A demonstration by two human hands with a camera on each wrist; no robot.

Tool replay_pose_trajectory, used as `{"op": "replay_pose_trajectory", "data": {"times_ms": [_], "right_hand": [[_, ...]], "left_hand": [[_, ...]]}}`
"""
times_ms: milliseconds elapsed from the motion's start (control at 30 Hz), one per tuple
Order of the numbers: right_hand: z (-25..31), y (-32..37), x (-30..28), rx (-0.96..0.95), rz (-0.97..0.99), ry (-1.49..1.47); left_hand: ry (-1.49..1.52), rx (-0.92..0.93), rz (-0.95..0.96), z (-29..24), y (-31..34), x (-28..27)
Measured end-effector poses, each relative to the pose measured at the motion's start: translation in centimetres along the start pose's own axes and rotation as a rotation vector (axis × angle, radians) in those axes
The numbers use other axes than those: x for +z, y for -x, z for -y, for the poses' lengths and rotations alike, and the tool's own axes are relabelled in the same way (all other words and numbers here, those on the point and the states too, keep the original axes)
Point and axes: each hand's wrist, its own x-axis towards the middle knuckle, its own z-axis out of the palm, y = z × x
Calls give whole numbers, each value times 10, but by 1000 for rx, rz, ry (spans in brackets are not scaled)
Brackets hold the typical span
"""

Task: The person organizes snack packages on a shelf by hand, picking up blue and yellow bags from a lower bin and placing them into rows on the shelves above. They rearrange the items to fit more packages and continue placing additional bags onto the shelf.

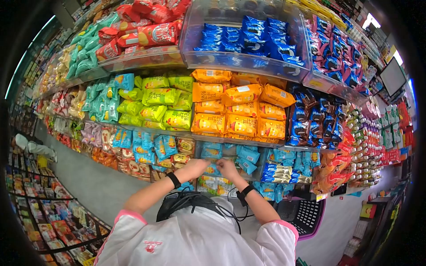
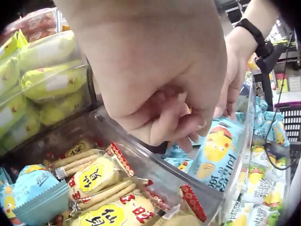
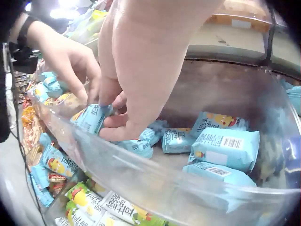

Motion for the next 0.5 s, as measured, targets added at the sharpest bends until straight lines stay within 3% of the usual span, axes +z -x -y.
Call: {"op": "replay_pose_trajectory", "data": {"times_ms": [267,367,500], "right_hand": [[1,3,0,-71,60,97],[-8,-3,5,134,54,-49],[-23,-7,12,204,30,-169]], "left_hand": [[-11,6,38,7,0,11],[-21,-39,42,4,-1,4],[1,-49,53,1,0,-4]]}}
